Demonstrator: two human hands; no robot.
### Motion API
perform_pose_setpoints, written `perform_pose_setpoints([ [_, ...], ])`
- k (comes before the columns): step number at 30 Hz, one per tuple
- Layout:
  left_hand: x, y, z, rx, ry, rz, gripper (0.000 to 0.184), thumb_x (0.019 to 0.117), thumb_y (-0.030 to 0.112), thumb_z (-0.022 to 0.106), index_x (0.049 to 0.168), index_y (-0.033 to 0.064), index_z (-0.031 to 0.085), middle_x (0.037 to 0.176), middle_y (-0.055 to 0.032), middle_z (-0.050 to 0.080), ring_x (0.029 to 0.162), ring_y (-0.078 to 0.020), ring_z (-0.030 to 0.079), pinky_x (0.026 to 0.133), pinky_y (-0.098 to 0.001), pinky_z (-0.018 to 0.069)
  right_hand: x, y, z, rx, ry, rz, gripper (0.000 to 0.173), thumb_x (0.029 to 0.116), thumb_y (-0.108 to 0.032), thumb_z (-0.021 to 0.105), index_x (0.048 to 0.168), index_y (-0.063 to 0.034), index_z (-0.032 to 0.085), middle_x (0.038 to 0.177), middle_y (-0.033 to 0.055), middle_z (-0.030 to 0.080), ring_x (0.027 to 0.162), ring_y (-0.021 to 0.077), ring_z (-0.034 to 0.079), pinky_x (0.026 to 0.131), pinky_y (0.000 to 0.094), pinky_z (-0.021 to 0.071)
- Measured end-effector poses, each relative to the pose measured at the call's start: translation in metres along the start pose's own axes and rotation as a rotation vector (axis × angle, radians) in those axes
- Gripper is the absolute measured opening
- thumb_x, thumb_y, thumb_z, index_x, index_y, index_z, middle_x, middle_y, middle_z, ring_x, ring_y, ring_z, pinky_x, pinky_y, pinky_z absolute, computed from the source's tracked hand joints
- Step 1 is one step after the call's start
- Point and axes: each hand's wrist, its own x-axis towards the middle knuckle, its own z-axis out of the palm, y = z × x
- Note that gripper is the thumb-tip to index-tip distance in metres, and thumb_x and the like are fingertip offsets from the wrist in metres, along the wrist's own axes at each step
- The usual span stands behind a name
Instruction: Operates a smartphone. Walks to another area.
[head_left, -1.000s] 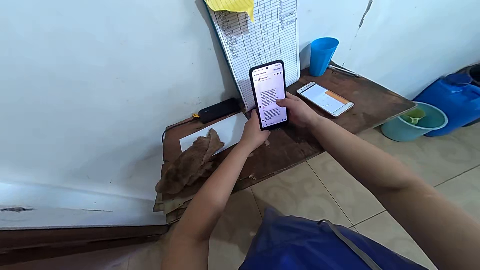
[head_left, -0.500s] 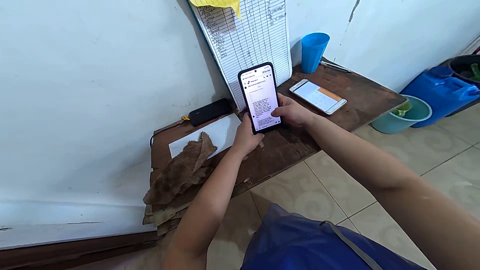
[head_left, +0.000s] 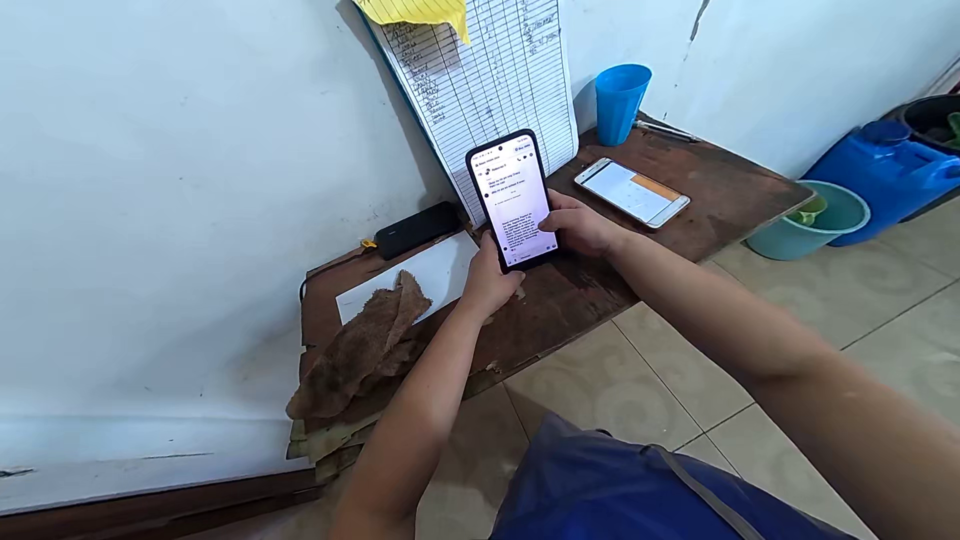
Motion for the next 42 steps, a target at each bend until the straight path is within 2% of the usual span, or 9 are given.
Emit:
perform_pose_setpoints([
  [5, -0.0006, 0.0016, 0.0001, 0.012, 0.007, -0.003, 0.079, 0.0802, -0.02, 0.069, 0.148, -0.0077, 0.03, 0.13, -0.0263, 0.061, 0.118, -0.0283, 0.065, 0.1, -0.0425, 0.0529, -0.0003, -0.0004, -0.0005, 0.005, -0.013, -0.001, 0.048, 0.0859, 0.002, 0.04, 0.133, -0.0065, 0.043, 0.106, -0.0006, 0.067, 0.09, 0.0032, 0.068, 0.081, 0.0246, 0.0581],
  [12, -0.0006, 0.0004, 0.0005, -0.019, -0.002, 0.001, 0.079, 0.0798, -0.021, 0.067, 0.148, -0.0073, 0.03, 0.13, -0.026, 0.061, 0.117, -0.0271, 0.065, 0.099, -0.0411, 0.0536, 0.0002, 0.0031, -0.0029, -0.043, -0.013, -0.02, 0.054, 0.0763, 0.008, 0.05, 0.128, -0.0062, 0.045, 0.102, -0.0025, 0.069, 0.088, 0.0013, 0.069, 0.079, 0.0223, 0.0583],
  [18, -0.0003, 0.0004, 0.0007, -0.003, 0.004, -0.001, 0.078, 0.0799, -0.021, 0.067, 0.147, -0.0076, 0.03, 0.13, -0.0263, 0.061, 0.118, -0.0287, 0.065, 0.1, -0.043, 0.0531, -0.0009, 0.0014, -0.0023, -0.061, -0.011, -0.016, 0.056, 0.0751, 0.01, 0.05, 0.129, -0.0048, 0.045, 0.103, -0.0021, 0.069, 0.087, 0.0008, 0.068, 0.079, 0.0213, 0.0581],
  [21, -0.0006, 0.0011, 0.0005, 0.032, 0.009, 0.002, 0.083, 0.0802, -0.018, 0.069, 0.15, -0.0093, 0.026, 0.131, -0.0282, 0.06, 0.12, -0.0318, 0.064, 0.103, -0.0457, 0.0517, -0.0008, 0.0024, -0.003, -0.086, -0.02, -0.037, 0.057, 0.0749, 0.008, 0.052, 0.13, -0.0041, 0.045, 0.103, -0.0023, 0.069, 0.088, 0.0003, 0.068, 0.08, 0.0213, 0.0578],
  [30, -0.0003, 0.0006, 0.0002, 0.023, -0.002, -0.005, 0.08, 0.0808, -0.018, 0.068, 0.149, -0.0087, 0.027, 0.129, -0.027, 0.061, 0.116, -0.0292, 0.066, 0.1, -0.043, 0.0534, -0.0009, 0.0021, -0.0027, -0.054, -0.026, -0.044, 0.051, 0.0777, 0.009, 0.053, 0.127, -0.0053, 0.046, 0.101, -0.0032, 0.07, 0.088, 0.0004, 0.069, 0.079, 0.021, 0.0582],
  [42, -0.0018, 0.0014, -0.0008, 0.009, -0.016, 0.012, 0.08, 0.0785, -0.021, 0.061, 0.15, -0.0081, 0.027, 0.131, -0.0254, 0.06, 0.119, -0.0263, 0.064, 0.101, -0.0415, 0.0522, -0.0009, 0.0006, -0.0022, -0.104, -0.007, -0.054, 0.049, 0.0771, 0.007, 0.054, 0.125, -0.0038, 0.048, 0.099, -0.0031, 0.07, 0.086, -0.0012, 0.068, 0.078, 0.0191, 0.0573],
])
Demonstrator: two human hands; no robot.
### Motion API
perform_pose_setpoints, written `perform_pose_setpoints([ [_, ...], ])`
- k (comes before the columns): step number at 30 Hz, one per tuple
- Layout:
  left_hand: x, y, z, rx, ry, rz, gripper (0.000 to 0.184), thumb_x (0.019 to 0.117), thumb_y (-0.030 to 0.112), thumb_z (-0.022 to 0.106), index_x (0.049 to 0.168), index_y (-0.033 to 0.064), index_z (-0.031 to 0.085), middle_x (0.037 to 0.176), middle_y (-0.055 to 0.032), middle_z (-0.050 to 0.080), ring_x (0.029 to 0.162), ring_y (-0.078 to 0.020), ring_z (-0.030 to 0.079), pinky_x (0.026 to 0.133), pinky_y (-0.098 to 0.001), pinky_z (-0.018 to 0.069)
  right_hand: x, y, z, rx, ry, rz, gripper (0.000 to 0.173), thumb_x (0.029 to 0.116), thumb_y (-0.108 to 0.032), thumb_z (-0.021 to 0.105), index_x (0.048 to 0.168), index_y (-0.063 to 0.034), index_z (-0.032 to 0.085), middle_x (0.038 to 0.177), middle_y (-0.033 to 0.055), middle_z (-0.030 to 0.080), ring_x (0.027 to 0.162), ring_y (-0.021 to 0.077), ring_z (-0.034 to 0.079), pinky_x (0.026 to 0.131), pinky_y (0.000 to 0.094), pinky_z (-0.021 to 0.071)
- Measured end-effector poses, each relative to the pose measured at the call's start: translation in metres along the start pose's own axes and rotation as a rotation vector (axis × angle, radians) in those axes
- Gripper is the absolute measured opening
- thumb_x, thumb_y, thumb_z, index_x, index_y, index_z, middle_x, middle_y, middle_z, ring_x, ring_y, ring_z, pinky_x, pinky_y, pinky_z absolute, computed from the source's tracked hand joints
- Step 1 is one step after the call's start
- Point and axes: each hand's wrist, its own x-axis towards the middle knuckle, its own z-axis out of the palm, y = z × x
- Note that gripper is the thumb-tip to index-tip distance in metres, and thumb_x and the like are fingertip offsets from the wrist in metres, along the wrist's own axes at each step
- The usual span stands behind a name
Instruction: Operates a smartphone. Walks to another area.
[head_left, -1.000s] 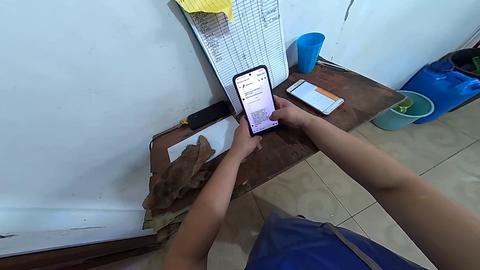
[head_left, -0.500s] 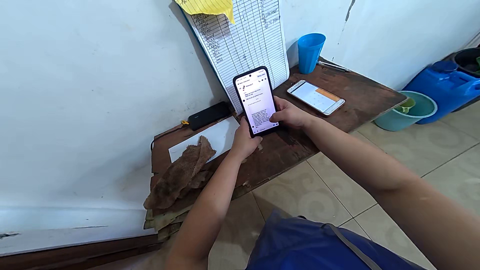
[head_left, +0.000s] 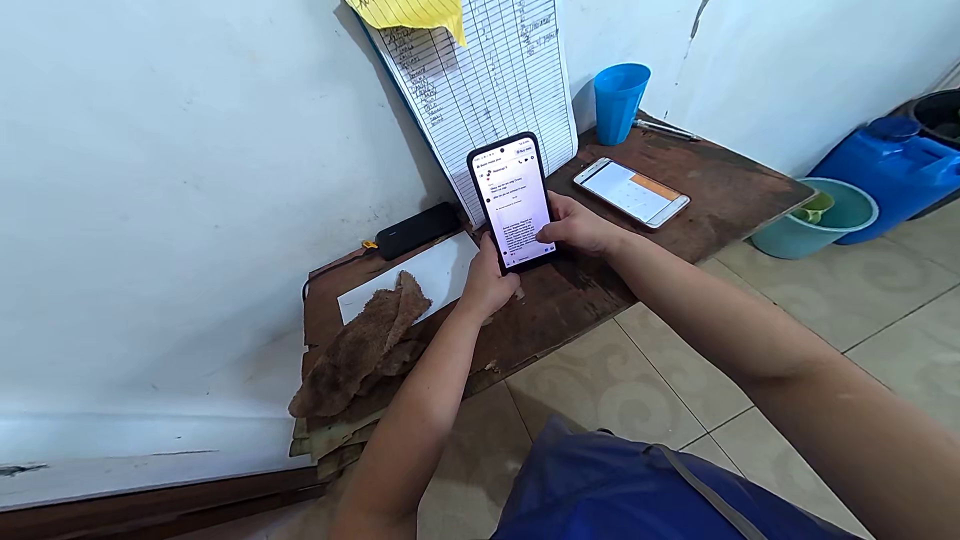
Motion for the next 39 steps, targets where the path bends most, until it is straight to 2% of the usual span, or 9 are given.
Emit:
perform_pose_setpoints([
  [10, -0.001, -0.001, 0.0, 0.021, -0.005, -0.016, 0.083, 0.0798, -0.02, 0.06, 0.153, -0.0085, 0.022, 0.135, -0.0274, 0.058, 0.124, -0.0301, 0.062, 0.104, -0.0449, 0.0504, 0.001, 0.005, -0.002, -0.047, 0.003, -0.03, 0.051, 0.0773, 0.005, 0.056, 0.127, -0.0009, 0.048, 0.102, -0.0013, 0.069, 0.088, -0.0005, 0.067, 0.08, 0.0208, 0.0574],
  [16, -0.001, -0.002, 0.001, 0.028, 0.004, -0.014, 0.082, 0.0797, -0.02, 0.06, 0.152, -0.0087, 0.023, 0.135, -0.0275, 0.058, 0.123, -0.0303, 0.062, 0.104, -0.0447, 0.0507, 0.002, 0.009, -0.003, -0.031, -0.002, -0.05, 0.05, 0.0758, 0.004, 0.057, 0.124, -0.0029, 0.049, 0.099, -0.0029, 0.07, 0.086, -0.0005, 0.068, 0.079, 0.0208, 0.0579],
  [21, -0.001, -0.001, 0.001, 0.031, 0.008, -0.011, 0.078, 0.0796, -0.02, 0.06, 0.149, -0.0086, 0.027, 0.129, -0.0265, 0.061, 0.117, -0.029, 0.065, 0.1, -0.0436, 0.0532, 0.003, 0.01, -0.004, -0.008, -0.004, -0.059, 0.051, 0.0763, 0.005, 0.059, 0.125, -0.0034, 0.049, 0.1, -0.002, 0.072, 0.088, 0.0008, 0.07, 0.08, 0.022, 0.0591],
  [24, -0.001, 0.001, 0.002, 0.02, 0.007, -0.015, 0.078, 0.0801, -0.021, 0.06, 0.15, -0.0074, 0.027, 0.13, -0.0265, 0.061, 0.117, -0.0291, 0.065, 0.099, -0.0437, 0.0536, 0.002, 0.005, 0.0, -0.036, 0.04, -0.018, 0.042, 0.0844, 0.006, 0.053, 0.126, -0.0008, 0.05, 0.099, 0.0, 0.07, 0.085, 0.0004, 0.068, 0.079, 0.0209, 0.0578],
  [26, -0.002, 0.001, 0.002, 0.013, 0.005, -0.017, 0.079, 0.0804, -0.021, 0.059, 0.15, -0.0068, 0.027, 0.13, -0.0261, 0.061, 0.117, -0.0284, 0.065, 0.099, -0.0433, 0.0532, 0.002, -0.001, 0.003, -0.036, 0.077, 0.027, 0.031, 0.0955, 0.001, 0.047, 0.127, 0.0008, 0.051, 0.099, 0.0014, 0.067, 0.084, 0.0004, 0.066, 0.08, 0.0207, 0.0565],
  [29, -0.001, 0.001, 0.001, 0.012, 0.003, -0.013, 0.077, 0.0806, -0.021, 0.059, 0.149, -0.0076, 0.028, 0.13, -0.0266, 0.061, 0.118, -0.0286, 0.065, 0.099, -0.0434, 0.053, 0.0, -0.007, 0.005, -0.03, 0.1, 0.065, 0.028, 0.1038, -0.007, 0.041, 0.129, 0.0008, 0.052, 0.099, 0.0023, 0.066, 0.085, 0.0012, 0.066, 0.081, 0.0212, 0.0561],
  [34, -0.001, 0.002, 0.002, 0.015, 0.003, -0.026, 0.077, 0.0802, -0.022, 0.059, 0.149, -0.0073, 0.028, 0.129, -0.0259, 0.061, 0.117, -0.0282, 0.065, 0.098, -0.0428, 0.0534, 0.0, -0.007, 0.005, -0.011, 0.095, 0.071, 0.03, 0.1035, -0.009, 0.039, 0.13, -0.0001, 0.051, 0.099, 0.0018, 0.066, 0.086, 0.0012, 0.066, 0.081, 0.0212, 0.0565],
  [39, -0.002, 0.002, 0.001, 0.048, 0.002, -0.016, 0.079, 0.08, -0.019, 0.06, 0.151, -0.0077, 0.026, 0.129, -0.0271, 0.061, 0.117, -0.0314, 0.065, 0.098, -0.0462, 0.0538, -0.001, -0.001, 0.003, -0.029, 0.062, 0.015, 0.035, 0.0931, -0.002, 0.047, 0.127, 0.0005, 0.051, 0.1, 0.0013, 0.067, 0.085, 0.0008, 0.066, 0.08, 0.0214, 0.0569],
])
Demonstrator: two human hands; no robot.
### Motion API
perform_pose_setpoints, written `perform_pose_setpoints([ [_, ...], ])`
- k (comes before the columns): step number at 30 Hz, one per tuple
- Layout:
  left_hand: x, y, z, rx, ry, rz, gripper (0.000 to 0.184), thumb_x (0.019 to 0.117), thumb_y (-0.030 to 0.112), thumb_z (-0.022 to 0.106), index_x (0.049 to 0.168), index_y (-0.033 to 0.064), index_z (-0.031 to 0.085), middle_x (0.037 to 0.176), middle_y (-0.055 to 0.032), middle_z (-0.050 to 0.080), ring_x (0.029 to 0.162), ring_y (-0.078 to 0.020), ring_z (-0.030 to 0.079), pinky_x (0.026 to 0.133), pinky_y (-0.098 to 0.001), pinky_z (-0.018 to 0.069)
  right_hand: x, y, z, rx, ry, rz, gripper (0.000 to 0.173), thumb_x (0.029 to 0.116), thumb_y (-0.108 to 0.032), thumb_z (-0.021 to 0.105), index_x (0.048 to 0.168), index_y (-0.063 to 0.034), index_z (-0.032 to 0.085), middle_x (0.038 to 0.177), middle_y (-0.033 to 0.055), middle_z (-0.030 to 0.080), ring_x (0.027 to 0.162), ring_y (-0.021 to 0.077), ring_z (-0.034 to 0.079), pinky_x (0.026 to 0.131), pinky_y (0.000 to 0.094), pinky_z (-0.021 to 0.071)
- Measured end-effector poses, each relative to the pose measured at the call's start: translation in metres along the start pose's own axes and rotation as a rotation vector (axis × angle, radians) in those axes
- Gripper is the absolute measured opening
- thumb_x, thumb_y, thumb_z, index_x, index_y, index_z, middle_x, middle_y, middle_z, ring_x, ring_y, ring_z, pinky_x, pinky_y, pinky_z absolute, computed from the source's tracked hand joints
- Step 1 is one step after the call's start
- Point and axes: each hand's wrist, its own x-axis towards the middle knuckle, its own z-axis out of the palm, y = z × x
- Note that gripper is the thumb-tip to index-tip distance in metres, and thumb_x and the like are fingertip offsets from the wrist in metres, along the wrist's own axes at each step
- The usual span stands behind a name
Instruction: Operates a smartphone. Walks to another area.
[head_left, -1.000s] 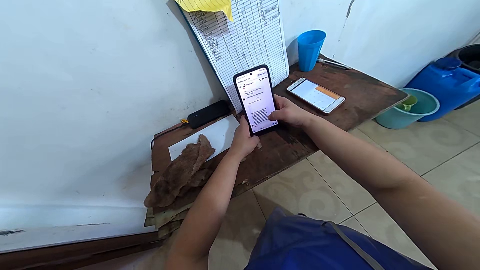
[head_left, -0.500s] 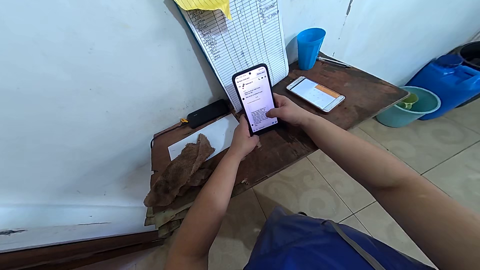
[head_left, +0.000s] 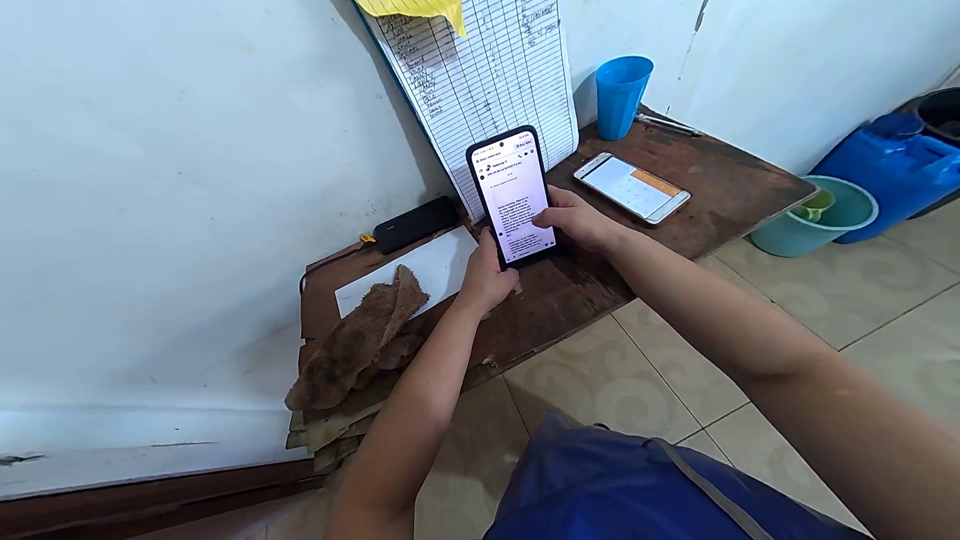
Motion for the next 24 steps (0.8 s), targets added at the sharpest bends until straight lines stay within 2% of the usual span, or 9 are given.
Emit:
perform_pose_setpoints([
  [1, -0.0001, -0.0001, 0.0002, 0.002, 0.001, 0.004, 0.079, 0.0797, -0.019, 0.061, 0.151, -0.0076, 0.027, 0.129, -0.0269, 0.062, 0.116, -0.0314, 0.066, 0.098, -0.0463, 0.0539, 0.0004, 0.0011, -0.0002, 0.002, 0.002, -0.001, 0.035, 0.0921, 0.0, 0.047, 0.127, 0.0006, 0.051, 0.101, 0.0016, 0.068, 0.086, 0.001, 0.067, 0.08, 0.0214, 0.0572],
  [3, -0.0005, 0.0005, -0.0001, 0.008, 0.001, 0.004, 0.078, 0.08, -0.019, 0.06, 0.15, -0.0076, 0.028, 0.128, -0.027, 0.062, 0.116, -0.0313, 0.065, 0.097, -0.0467, 0.0538, 0.0004, -0.0022, 0.0015, -0.007, 0.027, 0.026, 0.031, 0.0974, -0.001, 0.044, 0.128, 0.0014, 0.051, 0.101, 0.0027, 0.067, 0.086, 0.0013, 0.066, 0.081, 0.0213, 0.0564],
  [5, -0.0008, 0.0007, -0.0002, 0.001, -0.001, 0.002, 0.078, 0.0798, -0.019, 0.059, 0.15, -0.0075, 0.028, 0.128, -0.0269, 0.062, 0.116, -0.0309, 0.065, 0.097, -0.0461, 0.0539, 0.0, -0.0054, 0.0038, -0.014, 0.054, 0.046, 0.03, 0.1045, -0.008, 0.039, 0.13, 0.0018, 0.051, 0.101, 0.0034, 0.066, 0.087, 0.0014, 0.066, 0.082, 0.0217, 0.056],
  [7, -0.0008, 0.0012, -0.0002, -0.01, 0.0, 0.004, 0.077, 0.0797, -0.02, 0.059, 0.149, -0.0074, 0.028, 0.128, -0.0265, 0.062, 0.115, -0.0298, 0.066, 0.096, -0.0452, 0.0544, 0.0002, -0.0047, 0.004, -0.021, 0.06, 0.036, 0.032, 0.1079, -0.014, 0.036, 0.131, 0.0026, 0.051, 0.102, 0.0035, 0.065, 0.089, 0.0009, 0.065, 0.084, 0.0217, 0.0553],
  [11, -0.0007, 0.0009, 0.0003, -0.033, 0.0, 0.009, 0.077, 0.0797, -0.021, 0.059, 0.149, -0.0063, 0.029, 0.128, -0.0258, 0.062, 0.113, -0.028, 0.067, 0.095, -0.0432, 0.055, 0.0003, -0.0049, 0.0036, -0.032, 0.063, 0.037, 0.035, 0.1097, -0.019, 0.032, 0.131, 0.0027, 0.05, 0.103, 0.0038, 0.065, 0.091, 0.0005, 0.065, 0.086, 0.0214, 0.0549],
  [18, 0.0001, 0.0007, 0.0007, -0.027, 0.003, 0.005, 0.076, 0.0795, -0.021, 0.059, 0.148, -0.0068, 0.03, 0.127, -0.026, 0.062, 0.113, -0.0286, 0.067, 0.095, -0.0429, 0.0549, 0.0001, -0.0029, 0.0007, -0.015, 0.037, 0.038, 0.036, 0.103, -0.014, 0.033, 0.132, -0.0007, 0.05, 0.103, 0.0018, 0.066, 0.089, 0.0008, 0.066, 0.083, 0.0217, 0.056],
  [24, 0.0002, 0.0015, 0.001, -0.038, 0.0, -0.014, 0.077, 0.0795, -0.022, 0.059, 0.148, -0.0062, 0.029, 0.129, -0.0254, 0.061, 0.114, -0.0272, 0.067, 0.095, -0.0419, 0.0549, 0.0005, -0.003, 0.0, -0.02, 0.022, 0.03, 0.035, 0.0926, -0.003, 0.043, 0.126, -0.0014, 0.052, 0.099, -0.0003, 0.067, 0.084, -0.0007, 0.065, 0.078, 0.02, 0.056],
])
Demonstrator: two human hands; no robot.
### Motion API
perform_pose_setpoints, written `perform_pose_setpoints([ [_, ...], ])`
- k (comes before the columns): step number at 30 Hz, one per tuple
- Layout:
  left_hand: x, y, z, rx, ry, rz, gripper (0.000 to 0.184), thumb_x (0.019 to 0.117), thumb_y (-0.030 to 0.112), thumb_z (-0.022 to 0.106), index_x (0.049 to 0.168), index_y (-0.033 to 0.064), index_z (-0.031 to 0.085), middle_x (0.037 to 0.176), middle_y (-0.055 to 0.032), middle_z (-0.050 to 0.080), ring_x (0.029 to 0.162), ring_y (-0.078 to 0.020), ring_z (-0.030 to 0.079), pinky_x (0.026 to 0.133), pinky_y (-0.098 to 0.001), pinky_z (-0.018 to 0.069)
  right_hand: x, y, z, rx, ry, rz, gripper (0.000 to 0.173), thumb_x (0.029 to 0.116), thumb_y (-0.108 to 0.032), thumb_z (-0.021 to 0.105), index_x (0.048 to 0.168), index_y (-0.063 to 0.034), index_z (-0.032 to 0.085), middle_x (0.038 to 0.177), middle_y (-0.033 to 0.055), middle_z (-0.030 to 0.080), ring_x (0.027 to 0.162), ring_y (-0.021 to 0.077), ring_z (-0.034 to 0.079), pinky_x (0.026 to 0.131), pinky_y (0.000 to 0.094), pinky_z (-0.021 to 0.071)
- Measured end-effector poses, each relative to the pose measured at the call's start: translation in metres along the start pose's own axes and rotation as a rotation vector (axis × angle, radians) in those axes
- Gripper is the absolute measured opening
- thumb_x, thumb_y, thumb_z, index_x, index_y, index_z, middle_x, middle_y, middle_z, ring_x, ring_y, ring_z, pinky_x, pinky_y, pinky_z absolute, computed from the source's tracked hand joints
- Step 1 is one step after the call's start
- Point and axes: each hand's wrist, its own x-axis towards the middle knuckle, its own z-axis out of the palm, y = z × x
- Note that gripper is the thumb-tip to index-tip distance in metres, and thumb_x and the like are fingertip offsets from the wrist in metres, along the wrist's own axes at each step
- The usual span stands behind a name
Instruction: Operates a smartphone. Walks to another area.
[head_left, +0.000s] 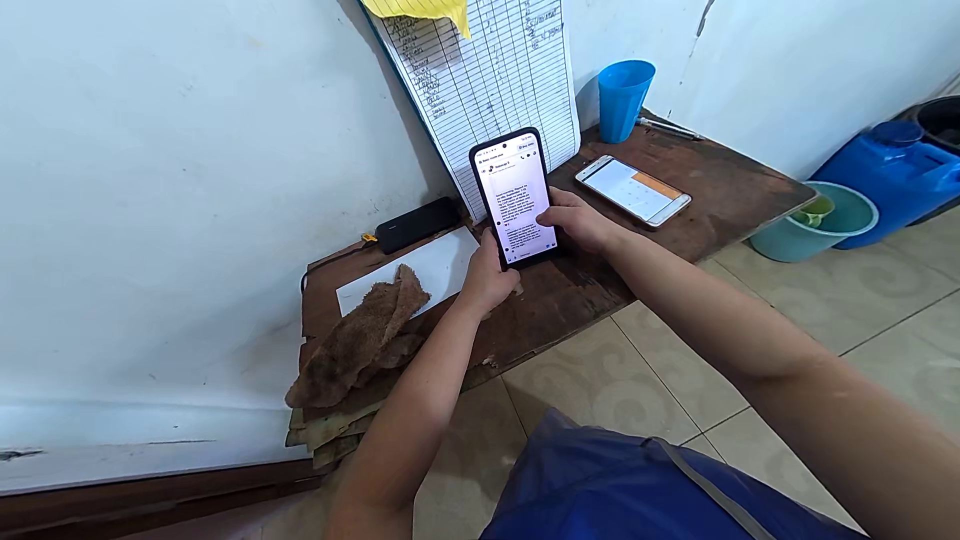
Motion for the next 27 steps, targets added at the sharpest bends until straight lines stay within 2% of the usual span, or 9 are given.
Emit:
perform_pose_setpoints([
  [2, 0.0001, 0.0, -0.0005, 0.005, -0.003, 0.002, 0.077, 0.0798, -0.022, 0.059, 0.149, -0.0066, 0.029, 0.129, -0.0255, 0.061, 0.115, -0.0275, 0.066, 0.096, -0.0421, 0.0545, -0.0004, -0.0019, 0.0018, -0.008, 0.028, 0.023, 0.033, 0.0988, -0.006, 0.039, 0.128, 0.0, 0.052, 0.1, 0.0022, 0.066, 0.084, 0.0013, 0.065, 0.079, 0.0215, 0.0558],
  [4, 0.0003, -0.0009, -0.0008, 0.008, -0.003, 0.001, 0.076, 0.0801, -0.021, 0.06, 0.148, -0.0062, 0.029, 0.128, -0.0252, 0.062, 0.114, -0.0277, 0.067, 0.096, -0.0428, 0.0548, -0.0009, -0.0035, 0.0034, -0.014, 0.049, 0.032, 0.035, 0.1065, -0.014, 0.032, 0.132, 0.0007, 0.051, 0.102, 0.0037, 0.065, 0.088, 0.0018, 0.065, 0.082, 0.0223, 0.0556],
  [6, 0.0002, -0.0026, -0.0009, 0.006, 0.0, 0.01, 0.076, 0.0798, -0.02, 0.06, 0.148, -0.0066, 0.03, 0.126, -0.0259, 0.063, 0.113, -0.0289, 0.067, 0.095, -0.045, 0.0551, -0.0011, -0.0029, 0.0037, -0.015, 0.051, 0.016, 0.039, 0.1102, -0.019, 0.028, 0.134, 0.0024, 0.05, 0.105, 0.0044, 0.065, 0.091, 0.0008, 0.065, 0.085, 0.0216, 0.0547],
  [12, 0.0, -0.0015, -0.0012, 0.018, -0.007, 0.008, 0.075, 0.0803, -0.02, 0.059, 0.148, -0.0069, 0.03, 0.125, -0.026, 0.063, 0.111, -0.0291, 0.068, 0.095, -0.0448, 0.0552, -0.003, -0.0045, 0.003, -0.039, 0.042, 0.015, 0.044, 0.1112, -0.024, 0.024, 0.135, 0.0023, 0.049, 0.108, 0.0058, 0.064, 0.096, 0.0016, 0.064, 0.089, 0.0223, 0.0534],
  [27, 0.0022, -0.0049, 0.0014, -0.04, 0.015, 0.024, 0.076, 0.0775, -0.023, 0.059, 0.147, -0.0084, 0.03, 0.127, -0.0257, 0.062, 0.113, -0.026, 0.066, 0.097, -0.0405, 0.0542, -0.0019, -0.0023, 0.0009, -0.047, 0.022, 0.002, 0.046, 0.1102, -0.026, 0.025, 0.137, 0.0028, 0.048, 0.112, 0.0074, 0.064, 0.099, 0.003, 0.064, 0.091, 0.0239, 0.053],
])
